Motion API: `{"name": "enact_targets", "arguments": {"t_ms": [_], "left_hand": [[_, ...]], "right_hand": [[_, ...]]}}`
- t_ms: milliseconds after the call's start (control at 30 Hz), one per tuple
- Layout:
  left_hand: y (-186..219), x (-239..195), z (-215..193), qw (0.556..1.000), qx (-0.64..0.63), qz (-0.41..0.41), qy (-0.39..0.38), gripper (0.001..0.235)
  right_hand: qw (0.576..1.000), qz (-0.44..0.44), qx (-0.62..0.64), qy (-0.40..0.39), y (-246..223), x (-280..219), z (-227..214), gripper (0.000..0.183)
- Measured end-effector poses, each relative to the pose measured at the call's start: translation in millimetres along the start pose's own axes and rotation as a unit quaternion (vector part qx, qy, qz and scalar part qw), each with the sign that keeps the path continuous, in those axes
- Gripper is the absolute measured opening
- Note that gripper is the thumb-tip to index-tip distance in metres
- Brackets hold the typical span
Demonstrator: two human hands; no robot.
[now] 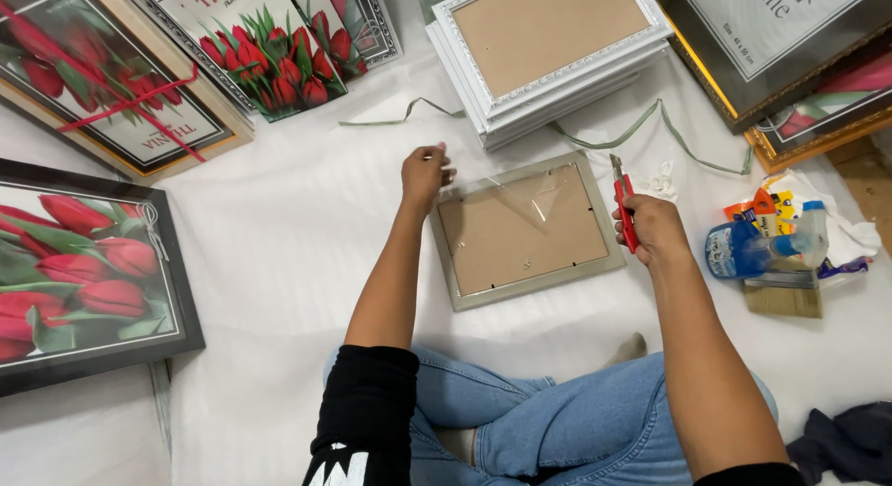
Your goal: Disassembling a picture frame by untying it from a bundle and prying up the back tabs with a tool
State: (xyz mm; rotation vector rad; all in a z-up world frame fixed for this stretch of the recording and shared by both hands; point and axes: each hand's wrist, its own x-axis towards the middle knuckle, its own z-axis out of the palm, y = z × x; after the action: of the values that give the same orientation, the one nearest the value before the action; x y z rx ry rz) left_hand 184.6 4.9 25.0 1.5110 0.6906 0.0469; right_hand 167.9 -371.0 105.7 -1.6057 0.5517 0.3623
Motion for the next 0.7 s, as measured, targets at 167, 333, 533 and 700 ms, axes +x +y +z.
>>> {"name": "enact_targets", "arguments": {"t_ms": [167,333,533,700], "left_hand": [[-13.0,-24.1,-10.1,0.978,0.064,-0.056,0.193,0.070],[-88.5,-81.7,-25.0,0.976,0.147,-0.136,0.088,0.083],[-79.5,-145.2,-15.0,0.972,0.187,-0.139,0.035,0.082],[-62.1,-155.8,-15.0,0.959,0.233,-0.139,0.085,0.091]], "right_hand": [[0.999,-0.013,-0.037,-0.017,46.9,33.9,-2.9,0.034],[0.971,-0.071,-0.223,0.049,95.0,65.5,-3.3,0.037],[0.979,-0.038,-0.198,0.019,94.4,40.0,9.6,0.049],[0.980,-0.023,-0.197,-0.009,101.3,17.1,4.9,0.049]]}}
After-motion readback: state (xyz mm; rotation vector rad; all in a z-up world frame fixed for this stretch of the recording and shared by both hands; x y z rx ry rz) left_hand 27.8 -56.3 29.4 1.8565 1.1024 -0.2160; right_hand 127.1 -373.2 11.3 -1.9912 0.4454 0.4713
